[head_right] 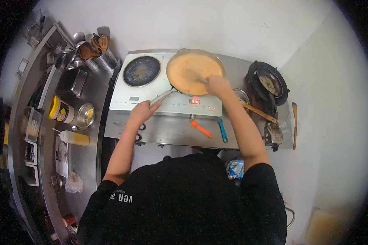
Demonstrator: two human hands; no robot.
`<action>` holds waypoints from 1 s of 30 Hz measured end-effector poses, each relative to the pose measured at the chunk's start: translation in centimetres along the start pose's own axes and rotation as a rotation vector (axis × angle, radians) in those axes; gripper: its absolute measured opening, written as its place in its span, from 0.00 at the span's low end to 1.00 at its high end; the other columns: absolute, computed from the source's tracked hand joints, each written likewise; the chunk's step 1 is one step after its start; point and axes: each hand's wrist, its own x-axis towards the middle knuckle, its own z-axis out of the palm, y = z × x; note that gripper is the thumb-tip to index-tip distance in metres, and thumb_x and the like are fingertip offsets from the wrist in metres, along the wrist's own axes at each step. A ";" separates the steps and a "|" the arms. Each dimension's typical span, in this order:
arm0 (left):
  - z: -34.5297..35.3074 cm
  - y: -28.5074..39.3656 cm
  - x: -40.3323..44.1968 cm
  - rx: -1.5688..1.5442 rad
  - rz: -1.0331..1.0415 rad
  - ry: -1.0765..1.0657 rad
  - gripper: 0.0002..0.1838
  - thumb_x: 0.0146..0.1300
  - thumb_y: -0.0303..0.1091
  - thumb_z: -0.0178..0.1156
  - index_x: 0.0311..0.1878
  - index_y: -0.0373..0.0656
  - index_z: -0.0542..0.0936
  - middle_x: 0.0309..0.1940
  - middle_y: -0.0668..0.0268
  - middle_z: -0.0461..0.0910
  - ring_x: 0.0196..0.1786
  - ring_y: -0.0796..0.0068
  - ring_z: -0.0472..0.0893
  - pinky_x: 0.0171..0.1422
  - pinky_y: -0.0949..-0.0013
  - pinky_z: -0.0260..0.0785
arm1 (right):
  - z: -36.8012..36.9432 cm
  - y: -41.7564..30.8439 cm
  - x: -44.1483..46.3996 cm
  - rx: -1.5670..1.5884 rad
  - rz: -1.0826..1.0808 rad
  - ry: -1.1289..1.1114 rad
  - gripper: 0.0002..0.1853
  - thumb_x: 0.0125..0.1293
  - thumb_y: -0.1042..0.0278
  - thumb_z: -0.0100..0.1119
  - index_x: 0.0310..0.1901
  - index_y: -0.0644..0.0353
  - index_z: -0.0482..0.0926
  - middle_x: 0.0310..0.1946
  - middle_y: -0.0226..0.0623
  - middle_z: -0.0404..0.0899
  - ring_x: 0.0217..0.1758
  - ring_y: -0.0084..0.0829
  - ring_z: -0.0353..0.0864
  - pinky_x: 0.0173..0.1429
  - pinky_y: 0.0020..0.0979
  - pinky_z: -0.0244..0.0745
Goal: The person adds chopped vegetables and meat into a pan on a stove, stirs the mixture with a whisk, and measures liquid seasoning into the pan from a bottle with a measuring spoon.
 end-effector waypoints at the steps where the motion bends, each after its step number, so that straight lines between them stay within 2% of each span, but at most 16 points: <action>1: 0.0 0.1 0.0 0.008 -0.008 -0.010 0.37 0.62 0.67 0.50 0.42 0.34 0.81 0.36 0.44 0.83 0.44 0.47 0.83 0.51 0.51 0.73 | -0.4 0.7 -0.9 0.015 -0.012 -0.038 0.16 0.62 0.56 0.58 0.47 0.52 0.84 0.43 0.47 0.83 0.46 0.46 0.83 0.50 0.43 0.78; 4: 0.3 -0.2 0.2 0.018 -0.002 -0.024 0.37 0.62 0.67 0.51 0.42 0.34 0.81 0.36 0.44 0.83 0.44 0.47 0.83 0.50 0.52 0.74 | -4.2 2.3 -2.8 0.014 0.068 -0.134 0.15 0.62 0.56 0.58 0.45 0.52 0.85 0.36 0.47 0.84 0.44 0.46 0.84 0.49 0.44 0.77; 7: 0.7 -0.1 0.0 0.002 0.031 0.021 0.37 0.61 0.68 0.51 0.42 0.34 0.81 0.36 0.44 0.83 0.44 0.46 0.83 0.51 0.52 0.73 | -1.6 1.6 -0.2 0.001 0.190 -0.121 0.16 0.63 0.55 0.58 0.48 0.52 0.84 0.38 0.47 0.84 0.44 0.45 0.84 0.49 0.45 0.77; 9: 0.5 -0.1 0.0 0.000 0.006 0.012 0.38 0.61 0.68 0.51 0.42 0.34 0.81 0.36 0.44 0.83 0.44 0.46 0.83 0.51 0.52 0.74 | 0.6 0.2 1.0 0.041 0.033 0.020 0.17 0.64 0.54 0.58 0.51 0.51 0.83 0.40 0.46 0.84 0.45 0.45 0.83 0.49 0.45 0.77; 10: 0.3 -0.2 0.1 -0.001 0.006 0.023 0.38 0.61 0.68 0.51 0.42 0.34 0.81 0.36 0.44 0.83 0.44 0.46 0.83 0.51 0.52 0.74 | 0.3 0.4 0.8 0.040 0.027 0.029 0.17 0.64 0.54 0.58 0.51 0.51 0.83 0.40 0.46 0.84 0.45 0.45 0.83 0.49 0.45 0.77; 12: 0.4 -0.1 0.2 0.001 -0.004 -0.004 0.38 0.61 0.68 0.51 0.41 0.33 0.82 0.35 0.44 0.83 0.43 0.47 0.83 0.50 0.52 0.74 | -2.5 0.1 -2.8 0.019 -0.067 0.075 0.16 0.62 0.59 0.58 0.50 0.54 0.82 0.40 0.46 0.83 0.44 0.45 0.83 0.45 0.43 0.79; 13: 0.5 -0.1 0.2 0.001 -0.003 -0.008 0.38 0.61 0.68 0.51 0.41 0.33 0.82 0.35 0.44 0.83 0.43 0.47 0.83 0.50 0.52 0.74 | -3.7 0.3 -4.2 0.020 -0.064 0.072 0.16 0.62 0.59 0.58 0.50 0.54 0.82 0.40 0.46 0.83 0.44 0.45 0.83 0.45 0.43 0.79; 15: 0.6 -0.2 0.1 -0.009 0.005 0.019 0.38 0.61 0.67 0.51 0.41 0.33 0.82 0.34 0.44 0.83 0.43 0.47 0.83 0.50 0.52 0.74 | -5.1 1.0 -6.6 -0.103 -0.160 0.224 0.17 0.61 0.63 0.58 0.51 0.53 0.82 0.38 0.45 0.82 0.41 0.44 0.84 0.43 0.42 0.79; 18: 0.6 -0.1 0.0 0.001 0.003 0.014 0.38 0.61 0.67 0.51 0.41 0.33 0.82 0.34 0.44 0.83 0.43 0.47 0.83 0.50 0.52 0.74 | -3.6 2.9 -7.3 -0.150 -0.160 0.310 0.17 0.60 0.66 0.58 0.53 0.52 0.81 0.35 0.44 0.81 0.38 0.43 0.84 0.42 0.43 0.79; 22: 0.3 0.0 0.0 0.015 -0.004 -0.006 0.38 0.61 0.67 0.51 0.41 0.33 0.82 0.34 0.44 0.83 0.43 0.47 0.83 0.50 0.52 0.74 | -1.9 4.6 -5.8 -0.133 -0.036 0.281 0.15 0.62 0.61 0.58 0.50 0.51 0.81 0.36 0.44 0.82 0.39 0.48 0.82 0.43 0.44 0.78; 24: 0.3 0.0 0.1 0.017 -0.009 -0.029 0.41 0.61 0.70 0.49 0.44 0.31 0.81 0.35 0.44 0.83 0.44 0.47 0.83 0.51 0.53 0.73 | -1.2 5.5 -3.8 -0.042 0.062 0.125 0.15 0.64 0.59 0.57 0.48 0.55 0.81 0.37 0.47 0.83 0.42 0.50 0.82 0.45 0.45 0.78; 27: 0.6 0.0 0.1 0.008 0.005 0.014 0.41 0.61 0.70 0.49 0.43 0.31 0.81 0.35 0.43 0.82 0.43 0.47 0.83 0.51 0.53 0.73 | 0.9 3.4 -0.6 0.050 0.190 0.056 0.15 0.64 0.56 0.56 0.47 0.56 0.81 0.37 0.48 0.83 0.44 0.50 0.82 0.47 0.46 0.77; 28: 0.7 0.3 0.0 0.002 0.007 0.010 0.41 0.61 0.70 0.49 0.43 0.31 0.81 0.35 0.43 0.82 0.43 0.47 0.83 0.51 0.53 0.73 | 1.5 2.4 -0.6 0.044 0.193 0.053 0.15 0.64 0.56 0.56 0.47 0.56 0.81 0.37 0.48 0.83 0.44 0.50 0.82 0.47 0.46 0.77; 30: 0.4 0.1 -0.1 0.004 0.018 0.014 0.41 0.61 0.70 0.49 0.42 0.31 0.81 0.35 0.42 0.82 0.43 0.46 0.83 0.51 0.53 0.73 | 2.2 0.0 -1.4 0.076 -0.007 0.139 0.15 0.64 0.55 0.57 0.45 0.55 0.82 0.38 0.48 0.83 0.44 0.49 0.83 0.48 0.46 0.77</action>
